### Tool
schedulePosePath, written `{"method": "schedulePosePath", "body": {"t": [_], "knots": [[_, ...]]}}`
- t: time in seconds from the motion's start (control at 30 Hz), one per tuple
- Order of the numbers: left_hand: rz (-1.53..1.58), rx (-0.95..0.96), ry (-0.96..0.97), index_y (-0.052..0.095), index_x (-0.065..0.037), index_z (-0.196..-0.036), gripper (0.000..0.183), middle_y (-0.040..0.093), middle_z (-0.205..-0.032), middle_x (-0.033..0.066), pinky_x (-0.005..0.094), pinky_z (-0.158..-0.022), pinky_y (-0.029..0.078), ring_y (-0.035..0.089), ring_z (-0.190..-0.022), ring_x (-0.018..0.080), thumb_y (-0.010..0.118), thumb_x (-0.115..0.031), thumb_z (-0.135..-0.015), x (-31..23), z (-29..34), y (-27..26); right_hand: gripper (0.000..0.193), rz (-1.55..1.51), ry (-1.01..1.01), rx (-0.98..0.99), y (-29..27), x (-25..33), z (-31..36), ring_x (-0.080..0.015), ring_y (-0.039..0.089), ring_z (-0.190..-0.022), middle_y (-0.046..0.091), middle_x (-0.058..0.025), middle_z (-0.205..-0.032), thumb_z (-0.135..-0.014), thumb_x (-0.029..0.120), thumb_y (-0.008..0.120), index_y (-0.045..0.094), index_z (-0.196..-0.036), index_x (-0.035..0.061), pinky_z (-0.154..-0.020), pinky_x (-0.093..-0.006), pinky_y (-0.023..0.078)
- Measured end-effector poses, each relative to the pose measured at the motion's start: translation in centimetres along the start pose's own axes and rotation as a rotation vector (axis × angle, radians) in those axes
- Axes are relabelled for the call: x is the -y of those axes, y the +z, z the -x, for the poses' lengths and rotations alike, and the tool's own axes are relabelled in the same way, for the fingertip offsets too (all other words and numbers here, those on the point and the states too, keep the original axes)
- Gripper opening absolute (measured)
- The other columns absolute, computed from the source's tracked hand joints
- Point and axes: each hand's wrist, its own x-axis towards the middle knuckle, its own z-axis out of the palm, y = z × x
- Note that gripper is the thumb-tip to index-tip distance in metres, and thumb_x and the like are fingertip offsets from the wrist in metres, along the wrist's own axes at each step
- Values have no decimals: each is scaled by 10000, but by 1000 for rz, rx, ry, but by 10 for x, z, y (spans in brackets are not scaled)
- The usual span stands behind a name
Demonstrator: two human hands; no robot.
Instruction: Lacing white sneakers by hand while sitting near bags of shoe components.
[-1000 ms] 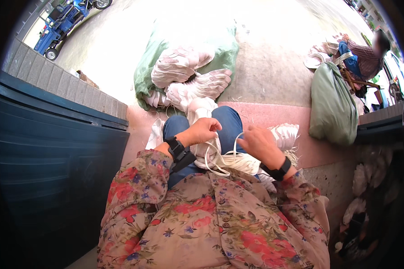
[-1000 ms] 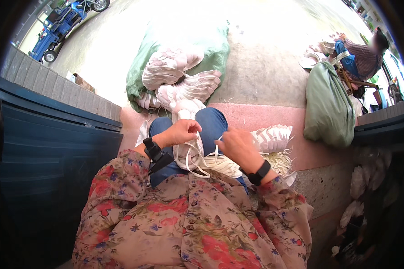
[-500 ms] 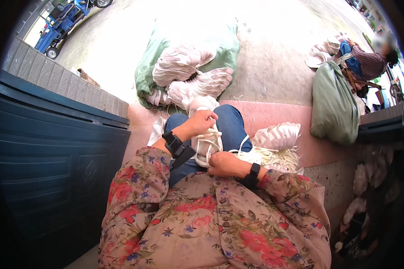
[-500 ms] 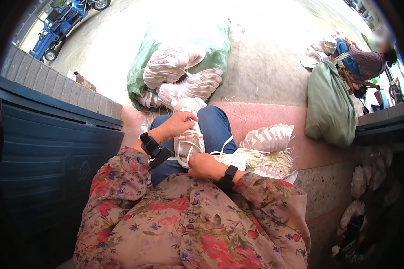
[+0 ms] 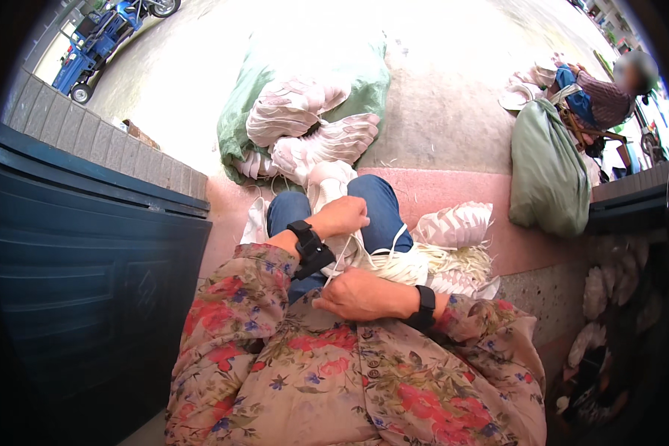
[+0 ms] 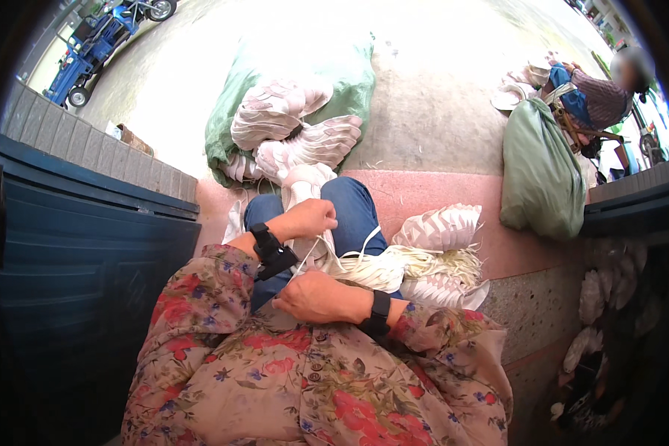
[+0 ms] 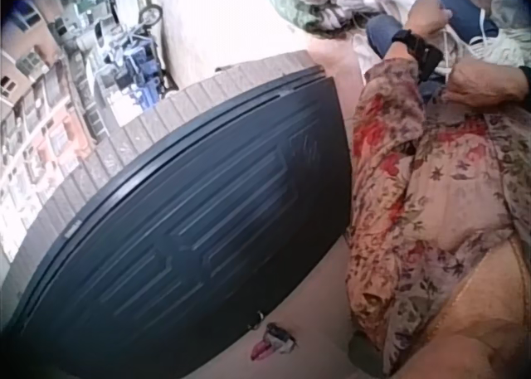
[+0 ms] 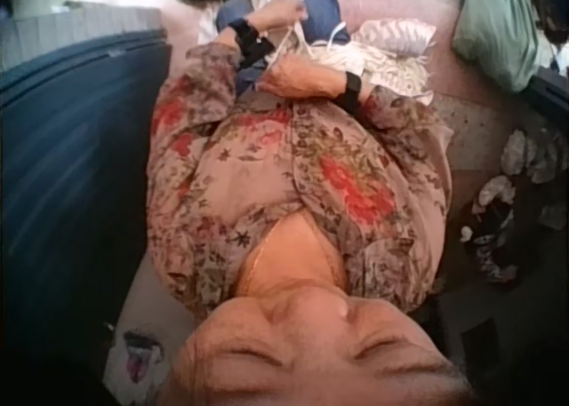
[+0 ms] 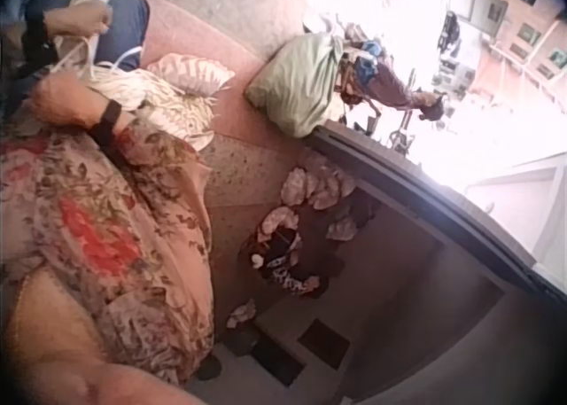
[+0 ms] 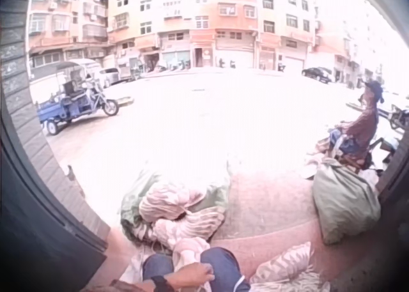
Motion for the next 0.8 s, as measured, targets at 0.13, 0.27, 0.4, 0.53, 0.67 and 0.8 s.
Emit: {"method": "schedulePosePath", "body": {"t": [0.13, 0.27, 0.4, 0.53, 0.67, 0.8], "knots": [[101, -22, 58, 685, -81, -921, 187, 667, -901, 163, 395, -800, 487, 630, -887, 325, 594, -174, -787, 15, 11, -21, 392, -159, 120, 19, -32, 7, 9, -350, 570, -573, 569, -195, -621, -918, 296, 520, 590, -676, -5, -555, -417, 455], [-65, 24, 32, 690, -108, -912, 170, 671, -908, 134, 389, -796, 487, 628, -883, 313, 582, -158, -791, 21, 25, -22, 349, -349, 189, -46, -88, 2, 28, -243, 511, -522, 522, -163, -585, -904, 249, 574, 562, -688, -24, -529, -357, 420], [-29, 125, 89, 687, -94, -913, 180, 667, -909, 150, 392, -770, 491, 630, -870, 320, 563, -128, -788, 17, 25, -9, 265, -499, 326, -163, -127, 3, 50, -93, 458, -573, 530, -48, -609, -899, 171, 588, 580, -747, -47, -539, -280, 395], [81, 190, -36, 677, -62, -902, 200, 660, -885, 171, 406, -745, 492, 632, -841, 330, 559, -134, -759, 20, 26, -12, 337, -589, 250, -306, -139, 10, 60, -58, 414, -552, 472, -30, -563, -906, 224, 595, 562, -685, -28, -485, -271, 355], [-150, 183, 48, 669, -38, -841, 190, 652, -864, 190, 420, -737, 492, 629, -815, 350, 558, -130, -717, 20, 36, -16, 303, -639, 283, -312, -144, 11, 67, -49, 436, -595, 503, 11, -605, -917, 216, 585, 596, -724, -19, -514, -251, 367], [-307, 138, 91, 657, -25, -794, 170, 649, -848, 191, 446, -725, 490, 620, -818, 371, 571, -115, -677, 9, 41, -8, 301, -675, 275, -326, -144, 9, 69, -48, 450, -621, 510, 25, -629, -928, 227, 576, 602, -750, -13, -544, -243, 378]]}}
